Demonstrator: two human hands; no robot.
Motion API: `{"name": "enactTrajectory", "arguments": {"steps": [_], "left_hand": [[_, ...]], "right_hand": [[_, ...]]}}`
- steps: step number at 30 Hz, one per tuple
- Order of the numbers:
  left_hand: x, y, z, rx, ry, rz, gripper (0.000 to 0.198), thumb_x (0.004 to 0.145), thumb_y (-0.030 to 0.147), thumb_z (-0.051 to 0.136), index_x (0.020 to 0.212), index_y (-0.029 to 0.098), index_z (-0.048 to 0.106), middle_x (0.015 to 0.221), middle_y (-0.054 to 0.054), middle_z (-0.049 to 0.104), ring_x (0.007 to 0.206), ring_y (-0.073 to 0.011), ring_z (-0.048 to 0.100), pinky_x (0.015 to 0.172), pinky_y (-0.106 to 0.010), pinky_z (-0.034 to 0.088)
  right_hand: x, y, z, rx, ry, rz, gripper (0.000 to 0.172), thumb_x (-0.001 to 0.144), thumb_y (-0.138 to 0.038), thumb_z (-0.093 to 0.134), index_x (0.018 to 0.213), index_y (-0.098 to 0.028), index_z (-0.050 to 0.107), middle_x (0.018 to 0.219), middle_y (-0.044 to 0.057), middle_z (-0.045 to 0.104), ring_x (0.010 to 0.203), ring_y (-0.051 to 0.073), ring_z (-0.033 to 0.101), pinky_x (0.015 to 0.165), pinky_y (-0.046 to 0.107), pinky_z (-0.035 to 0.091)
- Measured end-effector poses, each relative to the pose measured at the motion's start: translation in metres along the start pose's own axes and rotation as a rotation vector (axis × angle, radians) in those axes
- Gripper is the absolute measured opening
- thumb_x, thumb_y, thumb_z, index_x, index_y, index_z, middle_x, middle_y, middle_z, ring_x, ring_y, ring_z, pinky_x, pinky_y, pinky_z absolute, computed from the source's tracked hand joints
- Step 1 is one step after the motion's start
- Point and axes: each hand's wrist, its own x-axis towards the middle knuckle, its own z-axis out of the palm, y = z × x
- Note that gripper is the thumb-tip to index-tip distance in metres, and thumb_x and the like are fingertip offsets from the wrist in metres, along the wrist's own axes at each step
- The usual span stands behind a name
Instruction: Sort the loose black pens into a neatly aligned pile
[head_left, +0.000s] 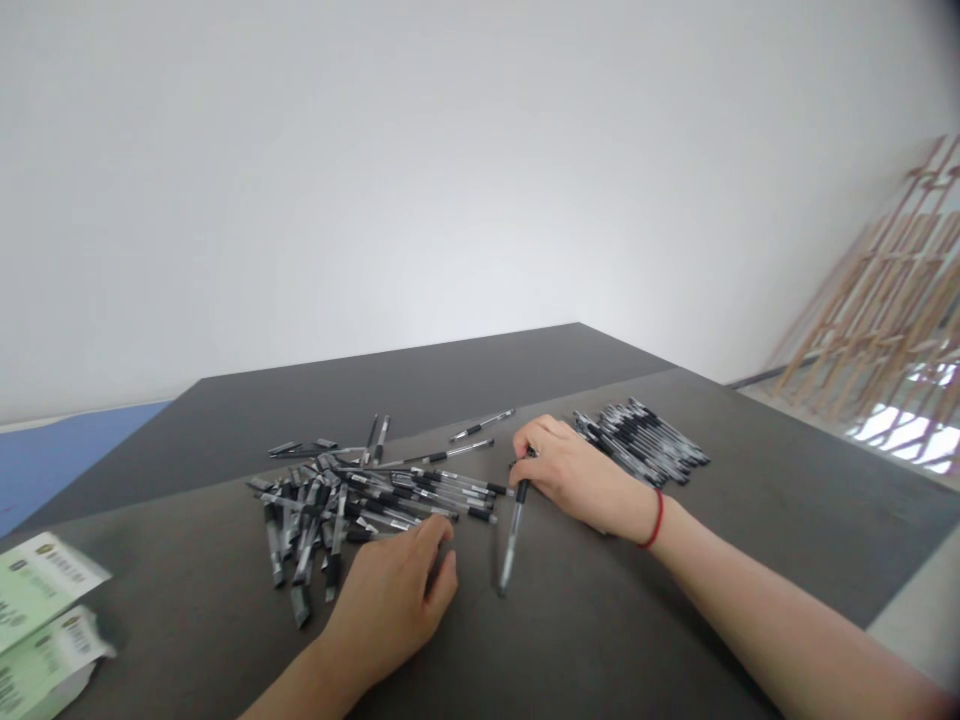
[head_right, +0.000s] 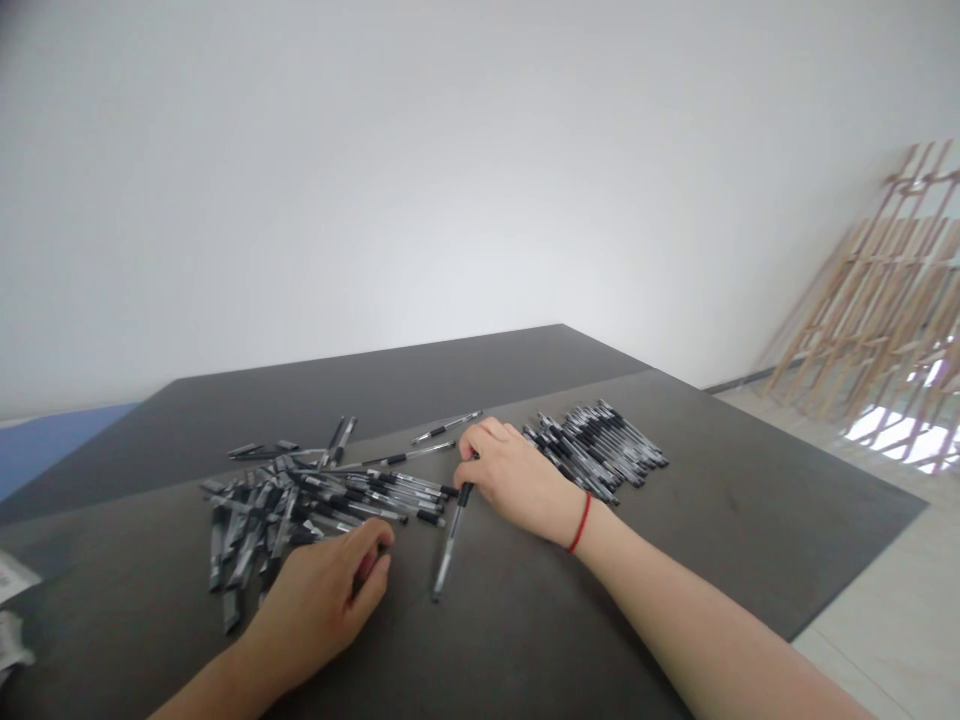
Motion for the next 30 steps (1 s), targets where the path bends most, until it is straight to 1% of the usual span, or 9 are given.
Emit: {"name": "enactTrajectory", "arguments": {"steps": [5, 9, 11, 13, 14, 17, 19, 25, 30], "left_hand": [[0.006, -0.007, 0.006, 0.046, -0.046, -0.107, 0.014, 0.088, 0.023, 0.041, 0.095, 0.023, 0.053, 0.071, 0.001, 0.066, 0.061, -0.0152, 0.062, 0.057, -0.024, 0.037], [0.006, -0.008, 0.007, 0.033, -0.072, -0.122, 0.016, 0.089, 0.024, 0.039, 0.097, 0.023, 0.053, 0.073, 0.000, 0.066, 0.062, -0.0159, 0.062, 0.058, -0.025, 0.037], [0.007, -0.008, 0.007, 0.024, -0.076, -0.121, 0.016, 0.089, 0.024, 0.039, 0.096, 0.023, 0.052, 0.073, 0.000, 0.066, 0.062, -0.0160, 0.062, 0.058, -0.024, 0.037], [0.007, -0.009, 0.007, 0.023, -0.077, -0.122, 0.015, 0.089, 0.024, 0.039, 0.096, 0.023, 0.052, 0.072, 0.000, 0.066, 0.061, -0.0163, 0.062, 0.058, -0.025, 0.037], [0.007, -0.009, 0.008, 0.024, -0.076, -0.124, 0.015, 0.089, 0.024, 0.039, 0.096, 0.023, 0.052, 0.072, 0.000, 0.066, 0.062, -0.0165, 0.062, 0.058, -0.025, 0.037], [0.007, -0.010, 0.009, 0.015, -0.066, -0.120, 0.015, 0.088, 0.024, 0.039, 0.096, 0.023, 0.052, 0.073, 0.000, 0.066, 0.063, -0.0171, 0.063, 0.059, -0.025, 0.037], [0.007, -0.011, 0.010, 0.009, -0.068, -0.120, 0.015, 0.088, 0.024, 0.039, 0.096, 0.023, 0.052, 0.074, 0.000, 0.066, 0.063, -0.0169, 0.063, 0.059, -0.025, 0.037], [0.007, -0.014, 0.012, -0.010, -0.070, -0.120, 0.016, 0.088, 0.024, 0.039, 0.097, 0.023, 0.052, 0.077, 0.000, 0.067, 0.068, -0.0177, 0.064, 0.061, -0.025, 0.039], [0.008, -0.016, 0.015, -0.002, -0.074, -0.122, 0.016, 0.089, 0.024, 0.038, 0.098, 0.023, 0.052, 0.076, 0.000, 0.067, 0.068, -0.0184, 0.065, 0.062, -0.026, 0.039]], "right_hand": [[0.000, 0.027, 0.023, 0.043, -0.099, -0.117, 0.025, 0.083, -0.005, 0.052, 0.082, -0.021, 0.072, 0.110, 0.008, 0.054, 0.110, 0.022, 0.041, 0.090, 0.036, 0.036], [0.001, 0.026, 0.027, 0.021, -0.088, -0.104, 0.029, 0.079, 0.001, 0.049, 0.089, -0.017, 0.069, 0.116, 0.010, 0.054, 0.113, 0.023, 0.042, 0.093, 0.037, 0.037], [0.001, 0.016, 0.024, 0.029, -0.061, -0.060, 0.026, 0.080, 0.000, 0.048, 0.090, -0.016, 0.067, 0.113, 0.010, 0.055, 0.108, 0.021, 0.045, 0.092, 0.036, 0.038], [0.000, 0.005, 0.020, 0.043, -0.040, 0.008, 0.019, 0.080, -0.007, 0.052, 0.094, -0.015, 0.063, 0.108, 0.010, 0.057, 0.102, 0.021, 0.048, 0.092, 0.035, 0.039], [-0.001, 0.000, 0.020, 0.042, -0.037, 0.048, 0.021, 0.079, -0.012, 0.056, 0.098, -0.014, 0.062, 0.108, 0.011, 0.056, 0.102, 0.022, 0.048, 0.091, 0.036, 0.039], [-0.006, -0.006, 0.021, -0.010, -0.065, 0.162, 0.050, 0.071, -0.018, 0.066, 0.119, -0.010, 0.052, 0.115, 0.014, 0.053, 0.107, 0.026, 0.046, 0.092, 0.039, 0.040], [-0.009, -0.002, 0.022, -0.065, -0.103, 0.219, 0.062, 0.069, -0.017, 0.067, 0.127, -0.010, 0.047, 0.119, 0.016, 0.051, 0.111, 0.028, 0.045, 0.093, 0.040, 0.039], [-0.010, 0.018, 0.024, -0.117, -0.173, 0.356, 0.049, 0.072, -0.023, 0.070, 0.117, -0.010, 0.056, 0.110, 0.015, 0.055, 0.104, 0.027, 0.051, 0.090, 0.037, 0.041], [-0.007, 0.023, 0.026, -0.109, -0.186, 0.409, 0.047, 0.075, -0.026, 0.069, 0.118, -0.012, 0.055, 0.109, 0.014, 0.056, 0.105, 0.026, 0.052, 0.089, 0.034, 0.041]]}}
